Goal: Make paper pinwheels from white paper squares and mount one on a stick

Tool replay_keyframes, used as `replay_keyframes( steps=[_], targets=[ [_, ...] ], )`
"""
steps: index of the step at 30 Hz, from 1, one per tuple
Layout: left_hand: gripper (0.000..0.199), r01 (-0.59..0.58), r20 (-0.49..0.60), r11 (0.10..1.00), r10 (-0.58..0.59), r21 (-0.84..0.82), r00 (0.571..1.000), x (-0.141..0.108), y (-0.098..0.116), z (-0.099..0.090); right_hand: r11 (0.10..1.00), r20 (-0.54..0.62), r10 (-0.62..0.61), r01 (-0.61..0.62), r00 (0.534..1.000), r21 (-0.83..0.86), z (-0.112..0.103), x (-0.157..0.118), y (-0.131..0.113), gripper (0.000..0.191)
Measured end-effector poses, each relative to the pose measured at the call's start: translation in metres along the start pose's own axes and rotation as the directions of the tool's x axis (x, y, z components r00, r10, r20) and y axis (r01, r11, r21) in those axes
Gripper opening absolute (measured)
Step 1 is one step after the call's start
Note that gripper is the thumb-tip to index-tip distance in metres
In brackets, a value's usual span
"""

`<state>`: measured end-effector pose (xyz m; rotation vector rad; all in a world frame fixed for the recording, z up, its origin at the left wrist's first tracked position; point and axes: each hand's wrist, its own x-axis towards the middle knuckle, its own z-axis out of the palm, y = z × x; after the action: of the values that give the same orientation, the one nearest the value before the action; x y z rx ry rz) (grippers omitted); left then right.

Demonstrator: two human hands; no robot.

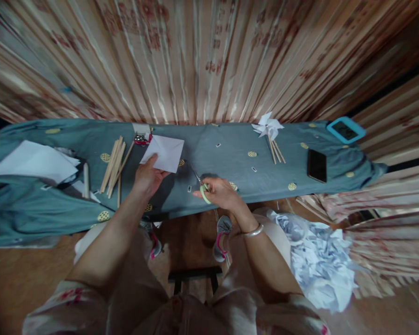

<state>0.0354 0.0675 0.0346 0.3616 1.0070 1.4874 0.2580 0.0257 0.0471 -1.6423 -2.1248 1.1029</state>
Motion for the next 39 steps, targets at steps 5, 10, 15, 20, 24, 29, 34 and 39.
replay_keyframes(
  steps=[5,10,15,20,24,29,34,39],
  targets=[
    [0.006,0.115,0.002,0.993,-0.116,0.023,0.993,-0.011,-0.017,0.010,0.826,-0.186,0.128,-0.209,0.974,-0.524,-0.007,-0.001,-0.006,0.046],
    [0.011,0.222,0.051,0.972,-0.226,0.079,0.973,-0.024,-0.036,0.020,0.756,-0.206,0.150,-0.247,0.967,-0.607,-0.010,0.002,-0.009,0.051],
    [0.021,0.269,0.084,0.956,-0.279,0.118,0.957,-0.027,-0.047,0.021,0.735,-0.224,0.168,-0.273,0.960,-0.621,-0.012,0.006,-0.011,0.047],
    [0.022,0.287,0.085,0.948,-0.300,0.135,0.950,-0.030,-0.052,0.021,0.718,-0.249,0.188,-0.306,0.950,-0.625,-0.017,0.011,-0.012,0.047],
    [0.026,0.195,0.146,0.962,-0.225,0.193,0.963,-0.030,-0.053,0.016,0.719,-0.245,0.179,-0.297,0.953,-0.629,-0.018,0.013,-0.011,0.052],
    [0.032,-0.083,0.251,0.945,0.001,0.317,0.968,-0.020,-0.052,0.001,0.722,-0.217,0.125,-0.239,0.968,-0.649,-0.016,0.014,-0.008,0.053],
    [0.039,-0.466,0.364,0.677,0.301,0.569,0.881,-0.010,-0.031,-0.018,0.734,-0.194,0.085,-0.193,0.977,-0.651,-0.015,0.015,-0.004,0.051],
    [0.048,-0.617,0.483,0.258,0.430,0.743,0.763,-0.008,0.000,-0.035,0.756,-0.187,0.069,-0.173,0.980,-0.631,-0.015,0.015,0.000,0.053]
  ],
)
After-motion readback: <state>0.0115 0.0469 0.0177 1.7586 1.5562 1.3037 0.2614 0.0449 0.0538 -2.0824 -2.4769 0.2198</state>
